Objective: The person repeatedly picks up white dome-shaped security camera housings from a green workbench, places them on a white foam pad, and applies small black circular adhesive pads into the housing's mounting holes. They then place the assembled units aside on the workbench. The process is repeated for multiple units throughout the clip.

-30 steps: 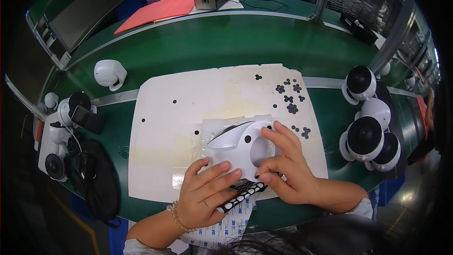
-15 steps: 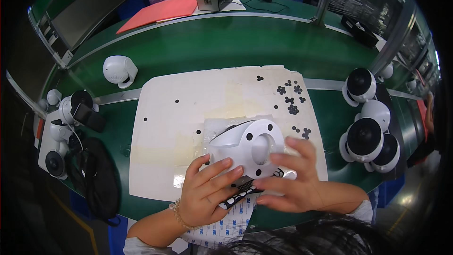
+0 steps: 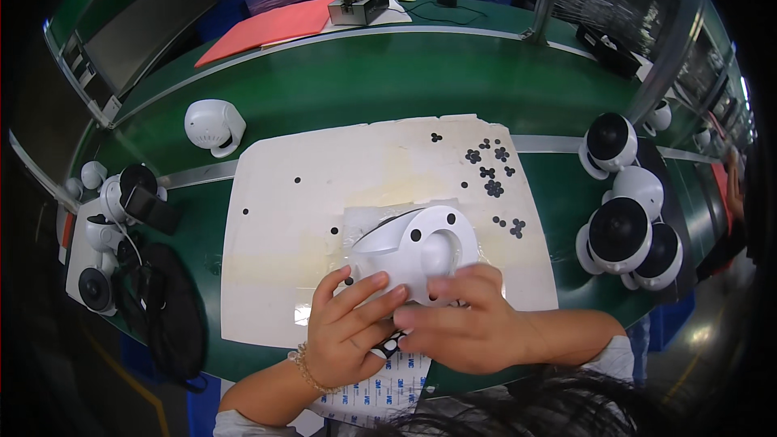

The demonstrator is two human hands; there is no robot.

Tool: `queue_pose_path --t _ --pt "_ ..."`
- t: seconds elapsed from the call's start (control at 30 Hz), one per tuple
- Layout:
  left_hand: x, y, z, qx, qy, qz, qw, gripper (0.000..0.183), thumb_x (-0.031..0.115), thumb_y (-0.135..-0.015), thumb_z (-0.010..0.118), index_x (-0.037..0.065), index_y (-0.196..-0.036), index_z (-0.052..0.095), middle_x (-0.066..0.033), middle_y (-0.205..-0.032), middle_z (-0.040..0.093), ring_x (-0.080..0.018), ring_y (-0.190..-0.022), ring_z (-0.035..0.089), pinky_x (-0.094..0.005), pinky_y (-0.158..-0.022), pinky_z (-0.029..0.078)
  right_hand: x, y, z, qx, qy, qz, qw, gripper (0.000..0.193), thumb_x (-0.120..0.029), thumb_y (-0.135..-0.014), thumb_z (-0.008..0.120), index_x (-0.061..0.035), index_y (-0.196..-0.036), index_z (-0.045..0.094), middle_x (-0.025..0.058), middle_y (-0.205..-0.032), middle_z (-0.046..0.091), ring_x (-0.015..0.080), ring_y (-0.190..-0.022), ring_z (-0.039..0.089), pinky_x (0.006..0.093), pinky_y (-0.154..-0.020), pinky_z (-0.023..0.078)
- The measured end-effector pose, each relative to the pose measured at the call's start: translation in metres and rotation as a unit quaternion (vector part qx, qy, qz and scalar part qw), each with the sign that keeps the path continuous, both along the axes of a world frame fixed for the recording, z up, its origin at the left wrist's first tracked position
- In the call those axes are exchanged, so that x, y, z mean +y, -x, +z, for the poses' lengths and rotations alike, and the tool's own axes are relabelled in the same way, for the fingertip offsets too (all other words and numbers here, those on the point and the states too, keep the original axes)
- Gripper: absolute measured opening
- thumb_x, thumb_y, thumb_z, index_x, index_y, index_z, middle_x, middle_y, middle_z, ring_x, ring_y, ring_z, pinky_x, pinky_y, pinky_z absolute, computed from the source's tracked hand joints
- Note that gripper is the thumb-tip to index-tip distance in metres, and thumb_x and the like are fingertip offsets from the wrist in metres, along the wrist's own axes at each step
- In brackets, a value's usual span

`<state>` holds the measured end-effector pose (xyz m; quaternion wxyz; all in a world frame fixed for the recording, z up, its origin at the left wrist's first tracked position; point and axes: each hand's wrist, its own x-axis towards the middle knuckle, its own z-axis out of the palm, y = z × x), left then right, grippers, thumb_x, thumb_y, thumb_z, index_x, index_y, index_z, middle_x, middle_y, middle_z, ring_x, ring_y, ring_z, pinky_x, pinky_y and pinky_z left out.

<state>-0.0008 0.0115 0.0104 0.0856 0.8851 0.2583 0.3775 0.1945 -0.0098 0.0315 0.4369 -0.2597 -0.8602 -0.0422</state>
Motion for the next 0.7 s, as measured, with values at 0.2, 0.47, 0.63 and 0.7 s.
queue_pose_path --t 0.2,0.47,0.63,0.7 --pt "0.001 0.005 -0.001 0.028 0.001 -0.003 1.0 0.014 0.009 -0.058 0.062 0.011 -0.072 0.061 -0.0027 -0.115 0.055 -0.0229 -0.113 0.046 -0.0469 -0.094 0.029 0.003 -0.032 -0.004 0.08 0.139 -0.036 0.986 0.013 -0.011 -0.071 0.063 -0.0109 -0.084 0.06 0.008 -0.118 0.049 0.0294 -0.115 0.037 0.041 -0.093 0.026" --pt "0.002 0.004 -0.003 0.035 -0.005 -0.016 0.999 0.016 0.012 -0.057 0.071 0.009 -0.071 0.065 -0.0055 -0.117 0.054 -0.0277 -0.116 0.042 -0.0504 -0.095 0.029 0.009 -0.052 -0.026 0.191 0.362 -0.023 0.912 0.009 -0.014 -0.081 0.057 -0.0081 -0.087 0.059 0.0126 -0.126 0.038 0.0314 -0.121 0.027 0.0416 -0.1 0.02" --pt "0.002 0.004 -0.003 0.031 -0.005 -0.018 0.999 0.016 0.012 -0.057 0.071 0.009 -0.072 0.064 -0.0059 -0.117 0.053 -0.0287 -0.116 0.041 -0.051 -0.095 0.028 0.009 -0.049 -0.027 0.193 0.368 -0.022 0.909 0.009 -0.015 -0.082 0.057 -0.0082 -0.088 0.059 0.0126 -0.127 0.038 0.0306 -0.121 0.028 0.0403 -0.1 0.02" --pt "0.002 0.004 -0.003 0.03 -0.006 -0.019 0.999 0.016 0.012 -0.057 0.071 0.009 -0.072 0.064 -0.006 -0.117 0.053 -0.0288 -0.117 0.041 -0.0512 -0.095 0.028 0.009 -0.049 -0.028 0.201 0.372 -0.021 0.906 0.009 -0.014 -0.082 0.058 -0.0081 -0.088 0.059 0.0126 -0.127 0.038 0.0303 -0.121 0.028 0.0398 -0.1 0.02"
